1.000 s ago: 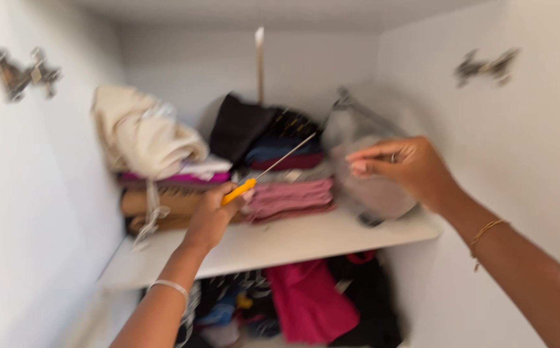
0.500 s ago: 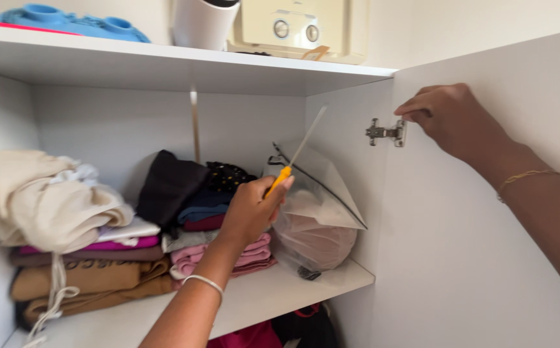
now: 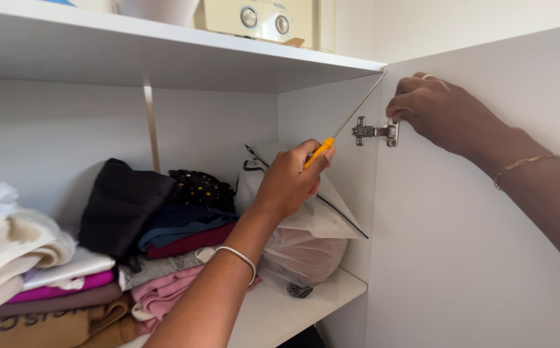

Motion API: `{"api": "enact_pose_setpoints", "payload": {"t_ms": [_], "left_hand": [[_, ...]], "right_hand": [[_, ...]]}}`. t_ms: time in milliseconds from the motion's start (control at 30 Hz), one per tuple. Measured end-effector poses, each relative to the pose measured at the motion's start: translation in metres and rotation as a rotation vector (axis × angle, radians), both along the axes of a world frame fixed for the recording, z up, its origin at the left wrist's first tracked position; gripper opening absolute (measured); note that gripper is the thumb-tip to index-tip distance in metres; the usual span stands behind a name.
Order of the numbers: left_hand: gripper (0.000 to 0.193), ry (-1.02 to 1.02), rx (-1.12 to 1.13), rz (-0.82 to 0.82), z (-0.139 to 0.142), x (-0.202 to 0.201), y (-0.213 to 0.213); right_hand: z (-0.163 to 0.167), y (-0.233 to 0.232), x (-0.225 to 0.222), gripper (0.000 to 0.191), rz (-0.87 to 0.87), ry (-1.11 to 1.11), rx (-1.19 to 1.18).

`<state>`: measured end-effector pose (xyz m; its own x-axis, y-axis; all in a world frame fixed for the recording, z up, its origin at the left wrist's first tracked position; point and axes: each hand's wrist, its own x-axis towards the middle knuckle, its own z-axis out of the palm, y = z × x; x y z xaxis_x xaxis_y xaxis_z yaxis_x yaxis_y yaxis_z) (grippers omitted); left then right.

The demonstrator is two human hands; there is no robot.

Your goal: The person uses a yellow-handled screwdriver to unscrew the hinge screws holding a wardrobe door to its cabinet, steadying the hinge with the other hand. They work on the upper hinge, then reposition and continue unscrewing the lower hinge, with the detached door hardware visible at the end.

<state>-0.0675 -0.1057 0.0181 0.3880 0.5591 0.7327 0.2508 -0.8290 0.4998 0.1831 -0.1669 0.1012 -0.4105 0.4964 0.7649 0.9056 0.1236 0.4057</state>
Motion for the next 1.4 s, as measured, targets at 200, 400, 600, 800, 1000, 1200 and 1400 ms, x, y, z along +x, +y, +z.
{"api": "enact_pose_setpoints", "payload": {"t_ms": [200,400,600,800,1000,1200,1400], "left_hand": [[0.046,0.018,0.007,-0.055,-0.001,0.009,0.011],[0.044,-0.007,0.003,-0.079,-0.001,0.002,0.021],[0.045,-0.038,-0.012,-0.103,-0.001,-0.006,0.026],[0.044,-0.028,-0.026,-0.113,-0.001,-0.007,0.026],[0.043,-0.02,-0.008,-0.093,0.0,-0.009,0.022],[0.044,-0.028,-0.022,-0.103,0.001,-0.013,0.021],[0.044,-0.038,-0.03,-0.108,0.001,-0.016,0.024]], "right_hand": [[0.006,-0.004,-0.004,0.015,-0.042,-0.026,-0.065],[0.011,-0.01,-0.009,0.015,-0.069,0.06,-0.136],[0.012,-0.011,-0.013,0.012,-0.11,0.114,-0.164],[0.014,-0.008,-0.01,0.008,-0.017,0.023,-0.126],[0.013,-0.008,-0.006,0.01,-0.042,0.083,-0.157],[0.015,-0.004,-0.004,0.012,-0.011,0.117,-0.214],[0.016,-0.003,0.004,0.015,0.05,-0.004,-0.18]]}}
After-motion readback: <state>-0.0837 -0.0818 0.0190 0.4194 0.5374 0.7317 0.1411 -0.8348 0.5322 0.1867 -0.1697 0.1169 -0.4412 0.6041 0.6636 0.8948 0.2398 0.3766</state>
